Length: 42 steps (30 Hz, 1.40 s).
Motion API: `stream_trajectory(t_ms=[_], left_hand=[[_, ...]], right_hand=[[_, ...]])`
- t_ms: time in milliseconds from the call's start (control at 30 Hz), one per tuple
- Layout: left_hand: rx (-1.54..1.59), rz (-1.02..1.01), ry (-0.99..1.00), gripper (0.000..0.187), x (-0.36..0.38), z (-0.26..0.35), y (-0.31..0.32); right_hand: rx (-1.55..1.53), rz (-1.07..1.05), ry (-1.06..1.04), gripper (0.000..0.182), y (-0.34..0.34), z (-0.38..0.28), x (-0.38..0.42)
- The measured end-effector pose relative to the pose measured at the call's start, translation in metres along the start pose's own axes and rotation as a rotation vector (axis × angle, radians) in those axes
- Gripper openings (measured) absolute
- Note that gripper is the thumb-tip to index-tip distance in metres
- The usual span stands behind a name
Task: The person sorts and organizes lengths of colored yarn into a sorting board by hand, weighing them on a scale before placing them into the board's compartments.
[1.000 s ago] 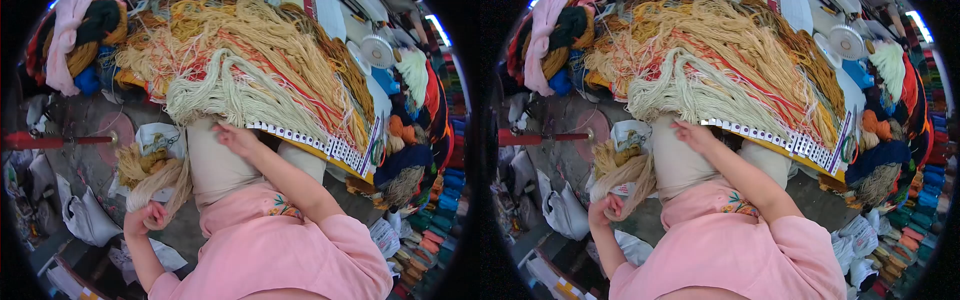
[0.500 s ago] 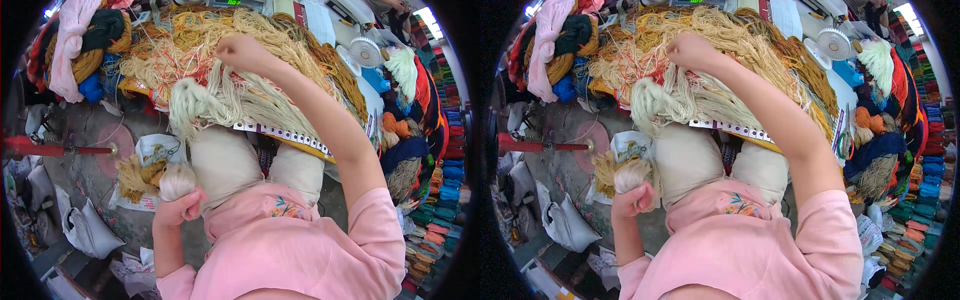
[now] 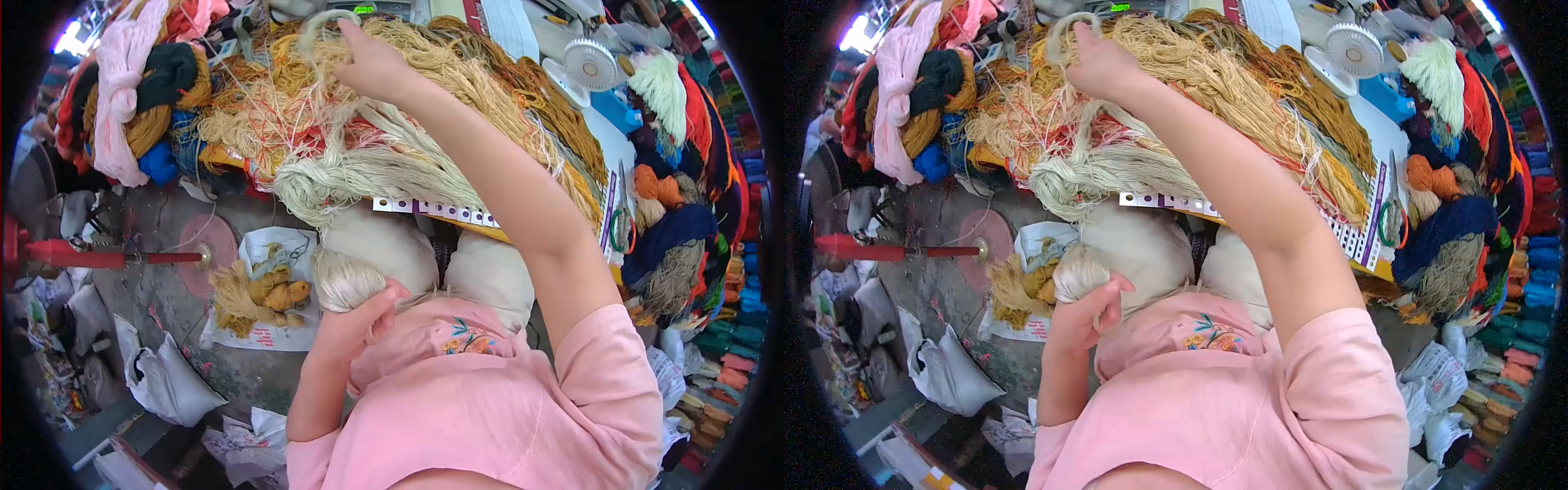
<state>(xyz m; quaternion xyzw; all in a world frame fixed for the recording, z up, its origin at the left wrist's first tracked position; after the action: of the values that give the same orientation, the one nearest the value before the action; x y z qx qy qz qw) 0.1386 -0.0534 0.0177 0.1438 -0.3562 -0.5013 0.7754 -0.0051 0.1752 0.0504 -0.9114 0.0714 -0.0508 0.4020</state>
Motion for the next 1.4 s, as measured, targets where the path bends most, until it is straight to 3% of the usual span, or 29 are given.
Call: stream_trajectory(t_ms=[33, 100, 167, 233, 300, 400, 533, 600, 667, 733, 800, 1033, 1200, 1400], left_hand=[[-0.011, -0.007, -0.015, 0.019, -0.003, 0.0, 0.002], [0.109, 0.037, 0.258, 0.022, -0.012, 0.006, 0.006], [0.139, 0.003, 0.262, 0.025, -0.024, 0.009, 0.012], [0.224, -0.017, 0.301, 0.033, -0.036, 0.01, 0.017], [0.187, -0.115, 0.245, 0.036, -0.046, 0.005, 0.02], [0.047, -0.095, 0.176, 0.046, -0.059, -0.001, 0.044], [0.007, -0.237, 0.069, 0.053, -0.069, -0.012, 0.053], [0.355, -0.384, 0.059, 0.047, -0.069, -0.009, 0.054], [0.389, -0.277, 0.062, 0.045, -0.066, -0.01, 0.055], [0.016, -0.128, 0.088, 0.048, -0.065, -0.017, 0.05], [0.021, -0.092, 0.031, 0.044, -0.07, -0.02, 0.052], [0.292, -0.038, 0.019, 0.021, -0.074, -0.023, 0.05], [0.18, -0.002, 0.046, 0.02, -0.076, -0.023, 0.048], [0.244, 0.028, 0.022, 0.021, -0.077, -0.023, 0.046]], right_hand=[[-0.055, 0.052, -0.106, 0.052, -0.001, 0.0, 0.011], [-0.165, 0.06, -0.216, 0.043, 0.014, 0.007, 0.054], [-0.102, 0.036, -0.26, 0.031, 0.034, 0.026, 0.113], [-0.326, -0.023, -0.198, 0.014, 0.061, 0.058, 0.164], [-0.63, -0.081, 0.123, 0.007, 0.066, 0.068, 0.207], [-1.193, 0.059, 0.248, 0.009, 0.056, 0.047, 0.243], [-1.392, -0.012, 0.191, 0.011, 0.058, 0.032, 0.257], [-1.579, 0.055, 0.137, 0.012, 0.057, 0.039, 0.262], [-1.59, 0.022, 0.145, 0.012, 0.053, 0.043, 0.264], [-1.599, -0.017, 0.162, 0.012, 0.051, 0.044, 0.266], [-1.844, -0.039, 0.155, 0.011, 0.051, 0.044, 0.268], [-1.925, 0.024, 0.183, 0.012, 0.059, 0.046, 0.27], [-1.608, -0.03, 0.259, 0.009, 0.053, 0.04, 0.264], [-1.713, 0.033, 0.233, 0.007, 0.051, 0.04, 0.265]])
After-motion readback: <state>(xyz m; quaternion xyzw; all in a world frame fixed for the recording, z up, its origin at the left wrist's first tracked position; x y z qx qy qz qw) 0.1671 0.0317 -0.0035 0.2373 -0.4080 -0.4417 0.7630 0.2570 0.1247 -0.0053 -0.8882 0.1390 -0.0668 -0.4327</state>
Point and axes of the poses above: each hand's wrist, its own x-axis away from the middle knuckle, its own y-axis out of the palm, z = x × y, the point moved 2 cm from there along -x, towards the middle knuckle, and after that the axes turned 13 degrees about -z, right-handed, at the moved point
